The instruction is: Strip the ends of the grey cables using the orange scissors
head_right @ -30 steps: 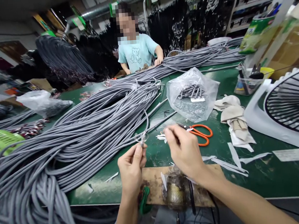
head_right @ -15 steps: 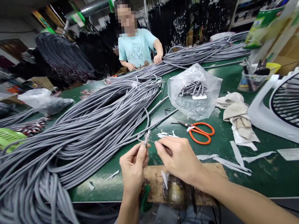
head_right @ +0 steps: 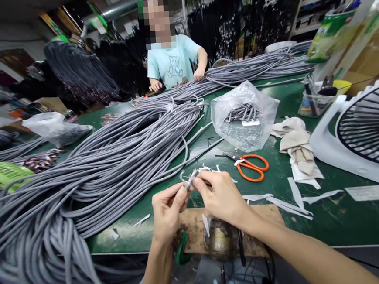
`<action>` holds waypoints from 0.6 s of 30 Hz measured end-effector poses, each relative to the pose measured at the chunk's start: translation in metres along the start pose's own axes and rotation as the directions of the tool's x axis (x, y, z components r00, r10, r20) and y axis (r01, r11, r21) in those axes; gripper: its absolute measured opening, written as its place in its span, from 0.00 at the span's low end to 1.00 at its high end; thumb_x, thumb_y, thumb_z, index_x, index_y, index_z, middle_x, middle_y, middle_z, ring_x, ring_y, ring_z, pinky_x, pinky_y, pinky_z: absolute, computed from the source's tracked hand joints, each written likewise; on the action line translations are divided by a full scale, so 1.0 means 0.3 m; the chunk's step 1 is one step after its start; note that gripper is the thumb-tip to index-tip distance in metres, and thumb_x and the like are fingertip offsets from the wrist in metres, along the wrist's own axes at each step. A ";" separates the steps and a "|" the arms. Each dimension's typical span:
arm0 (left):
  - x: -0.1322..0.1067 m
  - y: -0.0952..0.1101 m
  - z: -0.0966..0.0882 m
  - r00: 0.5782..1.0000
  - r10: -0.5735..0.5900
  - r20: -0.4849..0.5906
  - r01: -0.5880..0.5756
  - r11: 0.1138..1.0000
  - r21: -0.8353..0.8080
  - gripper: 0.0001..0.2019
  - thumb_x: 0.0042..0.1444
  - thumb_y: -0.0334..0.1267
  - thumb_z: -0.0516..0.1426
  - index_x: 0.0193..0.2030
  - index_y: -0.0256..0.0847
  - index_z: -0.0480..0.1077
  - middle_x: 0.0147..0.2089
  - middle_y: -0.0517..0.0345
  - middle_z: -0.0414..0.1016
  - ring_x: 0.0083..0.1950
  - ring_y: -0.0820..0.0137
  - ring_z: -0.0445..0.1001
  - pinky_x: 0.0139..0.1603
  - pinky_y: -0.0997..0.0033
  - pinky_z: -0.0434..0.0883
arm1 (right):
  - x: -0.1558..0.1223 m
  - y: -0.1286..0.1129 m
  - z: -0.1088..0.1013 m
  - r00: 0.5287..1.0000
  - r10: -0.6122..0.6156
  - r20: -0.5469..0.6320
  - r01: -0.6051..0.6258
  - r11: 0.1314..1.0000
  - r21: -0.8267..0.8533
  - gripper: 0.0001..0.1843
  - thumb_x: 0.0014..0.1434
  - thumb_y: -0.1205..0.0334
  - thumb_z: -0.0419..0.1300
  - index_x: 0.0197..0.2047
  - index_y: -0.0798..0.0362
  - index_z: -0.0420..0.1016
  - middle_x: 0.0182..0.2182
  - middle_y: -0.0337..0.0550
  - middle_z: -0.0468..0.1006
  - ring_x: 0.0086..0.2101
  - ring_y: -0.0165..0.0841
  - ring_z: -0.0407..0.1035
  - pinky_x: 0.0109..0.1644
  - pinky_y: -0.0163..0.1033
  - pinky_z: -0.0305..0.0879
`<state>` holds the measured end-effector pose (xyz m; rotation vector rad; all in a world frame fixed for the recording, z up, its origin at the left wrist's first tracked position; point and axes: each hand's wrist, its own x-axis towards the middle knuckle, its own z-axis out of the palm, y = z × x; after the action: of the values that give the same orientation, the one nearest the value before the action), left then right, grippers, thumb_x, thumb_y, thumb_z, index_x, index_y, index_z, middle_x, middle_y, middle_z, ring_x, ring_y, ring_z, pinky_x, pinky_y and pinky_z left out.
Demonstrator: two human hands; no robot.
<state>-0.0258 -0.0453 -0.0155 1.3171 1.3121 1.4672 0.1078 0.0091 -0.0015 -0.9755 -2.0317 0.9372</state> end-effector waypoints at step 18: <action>0.016 0.049 0.020 0.999 -0.009 -0.032 0.006 0.996 -0.086 0.14 0.52 0.44 0.56 0.32 0.33 0.75 0.22 0.58 0.68 0.19 0.78 0.58 0.19 0.78 0.56 | 0.042 0.055 -0.015 0.961 0.148 -0.231 -0.061 0.936 0.346 0.20 0.59 0.49 0.47 0.27 0.55 0.68 0.15 0.32 0.57 0.16 0.24 0.47 0.19 0.31 0.45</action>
<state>-0.0195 -0.0424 -0.0005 1.2363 1.2594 1.5284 0.1108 0.0286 -0.0094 -0.9663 -1.5551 1.1111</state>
